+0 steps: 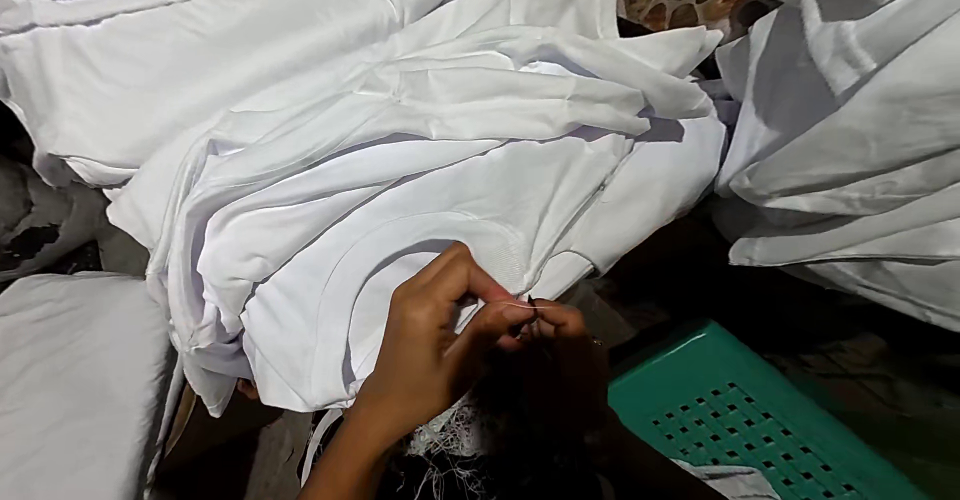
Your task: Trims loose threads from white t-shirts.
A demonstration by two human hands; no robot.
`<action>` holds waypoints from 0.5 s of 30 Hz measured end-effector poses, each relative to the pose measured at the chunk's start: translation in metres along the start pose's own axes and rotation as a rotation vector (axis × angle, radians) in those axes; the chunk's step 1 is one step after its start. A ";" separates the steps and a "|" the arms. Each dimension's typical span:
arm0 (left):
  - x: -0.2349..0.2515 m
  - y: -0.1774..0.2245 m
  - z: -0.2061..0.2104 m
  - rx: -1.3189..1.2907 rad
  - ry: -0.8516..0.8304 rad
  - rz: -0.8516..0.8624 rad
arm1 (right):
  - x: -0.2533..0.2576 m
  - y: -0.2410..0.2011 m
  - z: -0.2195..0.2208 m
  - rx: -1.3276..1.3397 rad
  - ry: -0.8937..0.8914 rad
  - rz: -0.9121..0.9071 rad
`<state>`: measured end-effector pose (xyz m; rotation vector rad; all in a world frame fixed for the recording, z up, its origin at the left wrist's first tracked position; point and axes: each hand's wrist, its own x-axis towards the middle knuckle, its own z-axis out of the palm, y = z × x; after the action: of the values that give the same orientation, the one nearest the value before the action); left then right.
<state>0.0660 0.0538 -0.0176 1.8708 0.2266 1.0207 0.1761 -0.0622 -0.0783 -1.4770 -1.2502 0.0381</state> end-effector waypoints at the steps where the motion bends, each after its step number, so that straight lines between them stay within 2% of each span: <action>1: -0.004 0.001 0.000 -0.027 -0.014 -0.019 | 0.001 -0.002 0.002 -0.002 0.004 -0.015; 6: -0.011 -0.002 0.005 -0.032 0.022 -0.049 | 0.015 -0.013 0.003 -0.120 0.025 -0.058; 9: -0.010 0.000 0.006 -0.082 0.025 -0.068 | 0.014 -0.013 0.003 -0.096 0.039 -0.079; 12: -0.012 -0.001 0.008 -0.138 0.029 -0.070 | 0.015 -0.016 0.001 -0.109 0.036 -0.010; 15: -0.015 0.000 0.007 -0.196 0.037 -0.092 | 0.024 -0.015 -0.002 -0.178 0.126 -0.007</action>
<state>0.0615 0.0415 -0.0275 1.6517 0.2240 0.9796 0.1781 -0.0504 -0.0524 -1.6022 -1.1807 -0.1724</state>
